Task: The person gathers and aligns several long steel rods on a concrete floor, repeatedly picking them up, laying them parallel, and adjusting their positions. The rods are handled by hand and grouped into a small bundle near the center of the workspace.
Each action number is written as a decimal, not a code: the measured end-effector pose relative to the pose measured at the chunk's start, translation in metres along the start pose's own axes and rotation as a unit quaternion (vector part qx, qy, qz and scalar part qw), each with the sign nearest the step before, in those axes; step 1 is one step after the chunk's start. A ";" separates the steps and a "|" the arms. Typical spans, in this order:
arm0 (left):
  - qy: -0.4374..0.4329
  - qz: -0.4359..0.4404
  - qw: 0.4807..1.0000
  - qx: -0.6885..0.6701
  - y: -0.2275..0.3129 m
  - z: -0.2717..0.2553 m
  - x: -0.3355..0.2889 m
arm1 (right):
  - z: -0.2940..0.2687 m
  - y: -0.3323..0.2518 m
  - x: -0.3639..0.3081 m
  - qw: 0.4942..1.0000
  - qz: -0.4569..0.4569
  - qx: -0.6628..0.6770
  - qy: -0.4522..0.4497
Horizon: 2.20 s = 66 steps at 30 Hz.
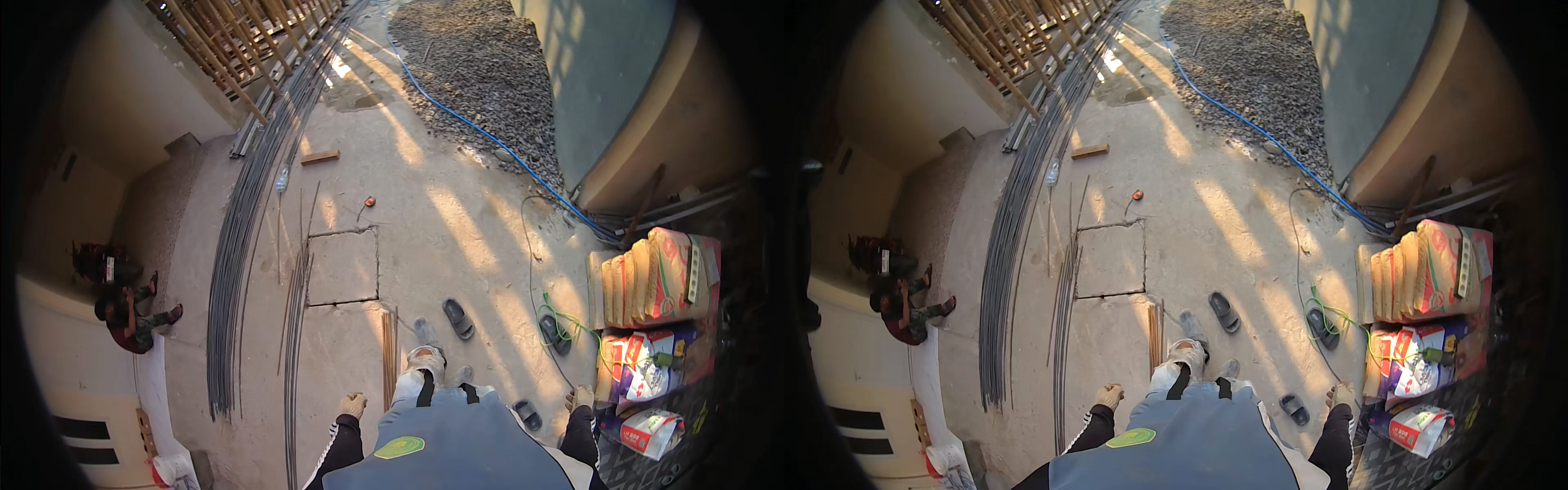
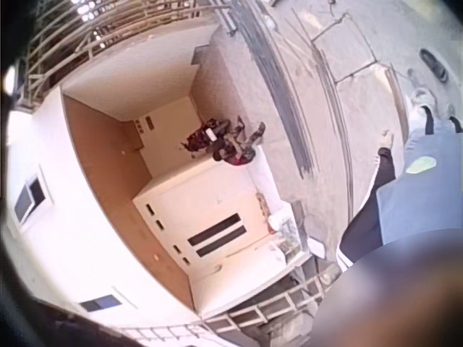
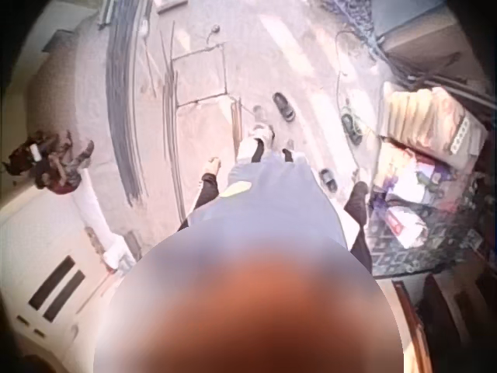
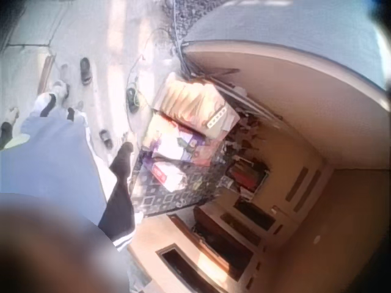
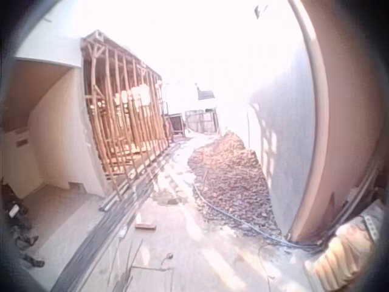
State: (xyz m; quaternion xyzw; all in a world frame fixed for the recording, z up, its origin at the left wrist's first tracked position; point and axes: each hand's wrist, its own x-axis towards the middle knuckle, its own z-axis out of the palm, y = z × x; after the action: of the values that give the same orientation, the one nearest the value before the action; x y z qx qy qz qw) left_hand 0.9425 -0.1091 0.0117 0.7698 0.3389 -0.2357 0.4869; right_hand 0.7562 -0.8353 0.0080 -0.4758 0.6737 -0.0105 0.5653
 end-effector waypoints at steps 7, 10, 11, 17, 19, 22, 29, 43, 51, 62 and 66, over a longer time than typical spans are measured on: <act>0.020 -0.105 0.987 -0.118 -0.051 0.015 0.005 | 0.177 -0.149 0.033 0.987 -0.088 -0.085 -0.104; -0.068 -0.074 0.992 0.071 -0.025 0.028 0.051 | 0.263 -0.178 -0.002 0.966 -0.137 -0.116 -0.185; -0.072 -0.076 0.989 0.106 -0.010 0.033 0.071 | 0.290 -0.185 -0.014 0.966 -0.127 -0.124 -0.187; -0.007 0.041 0.971 -0.234 0.127 0.023 0.174 | 0.394 -0.194 -0.050 0.947 -0.050 -0.179 -0.261; 0.023 0.113 0.966 -0.232 0.187 -0.001 0.204 | 0.414 -0.191 -0.048 0.944 -0.024 -0.216 -0.249; 0.094 0.150 0.972 -0.153 0.265 -0.029 0.231 | 0.444 -0.188 -0.037 0.955 0.031 -0.202 -0.214; 0.120 0.176 0.975 -0.063 0.399 -0.038 0.282 | 0.541 -0.228 -0.022 0.931 0.035 -0.288 -0.221; 0.093 -0.012 0.974 -0.206 0.514 0.030 0.376 | 0.881 -0.479 -0.010 0.825 -0.064 -0.476 -0.299; 0.063 -0.254 0.850 -0.457 0.469 0.106 0.416 | 1.208 -0.376 0.076 0.628 -0.241 -0.601 -0.433; 0.104 -0.402 0.673 -0.612 0.408 0.122 0.429 | 1.489 -0.072 0.184 0.375 -0.504 -0.721 -0.293; 0.102 -0.460 0.634 -0.613 0.416 0.114 0.433 | 1.516 -0.035 0.198 0.358 -0.523 -0.734 -0.244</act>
State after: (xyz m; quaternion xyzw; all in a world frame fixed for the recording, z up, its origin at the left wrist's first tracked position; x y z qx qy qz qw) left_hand 1.5367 -0.2096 -0.0909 0.0579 0.7629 -0.0871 0.6380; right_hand 1.9663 -0.1897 -0.6683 -0.9403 -0.1376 0.3110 0.0118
